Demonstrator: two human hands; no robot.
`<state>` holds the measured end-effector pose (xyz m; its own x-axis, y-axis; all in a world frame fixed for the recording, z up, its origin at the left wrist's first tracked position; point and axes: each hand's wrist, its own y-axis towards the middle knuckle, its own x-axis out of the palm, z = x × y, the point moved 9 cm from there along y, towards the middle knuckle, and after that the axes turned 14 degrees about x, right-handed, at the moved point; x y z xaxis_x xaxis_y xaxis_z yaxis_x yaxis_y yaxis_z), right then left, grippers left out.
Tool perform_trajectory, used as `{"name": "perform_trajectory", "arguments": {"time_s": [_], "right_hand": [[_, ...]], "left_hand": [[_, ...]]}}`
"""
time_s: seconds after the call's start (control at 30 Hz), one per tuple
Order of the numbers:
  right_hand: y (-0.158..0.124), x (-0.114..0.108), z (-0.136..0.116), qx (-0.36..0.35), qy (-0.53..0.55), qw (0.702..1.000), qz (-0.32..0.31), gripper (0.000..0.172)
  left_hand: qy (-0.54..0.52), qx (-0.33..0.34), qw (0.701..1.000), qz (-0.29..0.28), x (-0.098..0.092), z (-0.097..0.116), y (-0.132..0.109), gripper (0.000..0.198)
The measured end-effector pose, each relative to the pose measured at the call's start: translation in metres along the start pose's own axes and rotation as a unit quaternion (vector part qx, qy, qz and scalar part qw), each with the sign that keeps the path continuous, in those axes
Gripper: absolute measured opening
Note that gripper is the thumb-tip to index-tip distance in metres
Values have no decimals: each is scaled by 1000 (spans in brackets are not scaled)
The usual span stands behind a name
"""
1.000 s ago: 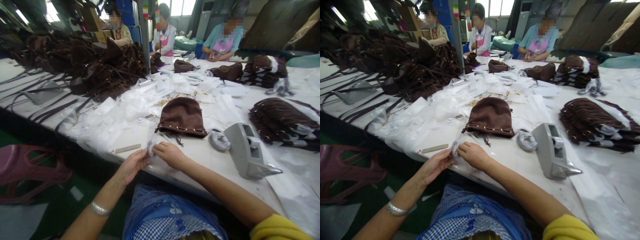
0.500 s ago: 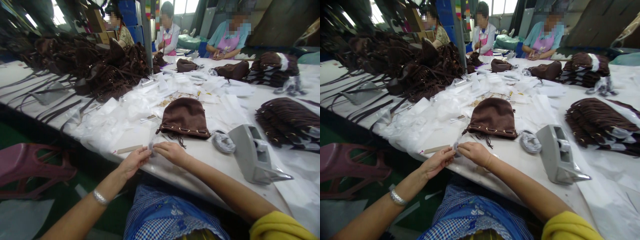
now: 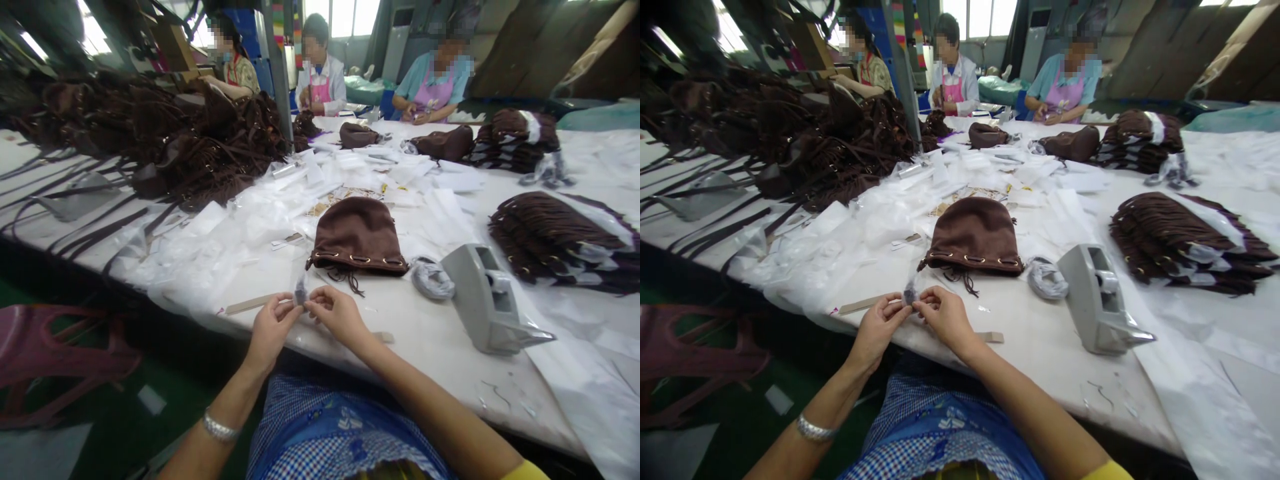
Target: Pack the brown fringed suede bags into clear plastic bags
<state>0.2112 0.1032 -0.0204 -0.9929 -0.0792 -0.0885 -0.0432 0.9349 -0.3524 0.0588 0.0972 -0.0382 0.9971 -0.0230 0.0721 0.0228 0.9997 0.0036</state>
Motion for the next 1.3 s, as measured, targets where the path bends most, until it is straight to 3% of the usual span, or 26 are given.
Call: {"name": "perform_trajectory", "arguments": {"time_s": [0.13,0.3,0.5,0.6,0.7,0.8,0.93,1.03,1.1,1.23,1.3], "right_hand": [[2,3,7,3,33,999,11,23],[-4,8,1,-64,16,996,59,20],[-2,13,-7,-80,19,996,27,19],[-13,-11,-23,-128,-76,989,10,17],[-39,-53,-27,-164,-242,954,67,16],[-65,-77,-4,-126,-391,908,81,15],[-80,-79,26,-71,-460,879,102,15],[-75,-74,29,-40,-457,882,110,10],[-68,-69,24,-30,-425,899,95,7],[-54,-52,-3,-76,-293,952,42,15],[-46,-45,-19,-105,-261,959,46,17]], "left_hand": [[19,15,1000,6,2,0,0,39],[-1,-3,999,51,-6,-7,1,42],[-52,7,993,102,-9,1,-1,45],[-21,31,994,106,-13,5,2,44],[6,30,992,118,-24,-2,6,48],[6,18,994,112,-31,-12,8,49],[-22,13,995,101,-29,-16,11,47],[-68,-11,994,90,-24,-15,12,47],[-101,-42,991,75,-19,-14,11,46],[-159,-98,981,53,-12,-11,10,46],[-173,-107,978,48,-11,-8,10,44]]}}
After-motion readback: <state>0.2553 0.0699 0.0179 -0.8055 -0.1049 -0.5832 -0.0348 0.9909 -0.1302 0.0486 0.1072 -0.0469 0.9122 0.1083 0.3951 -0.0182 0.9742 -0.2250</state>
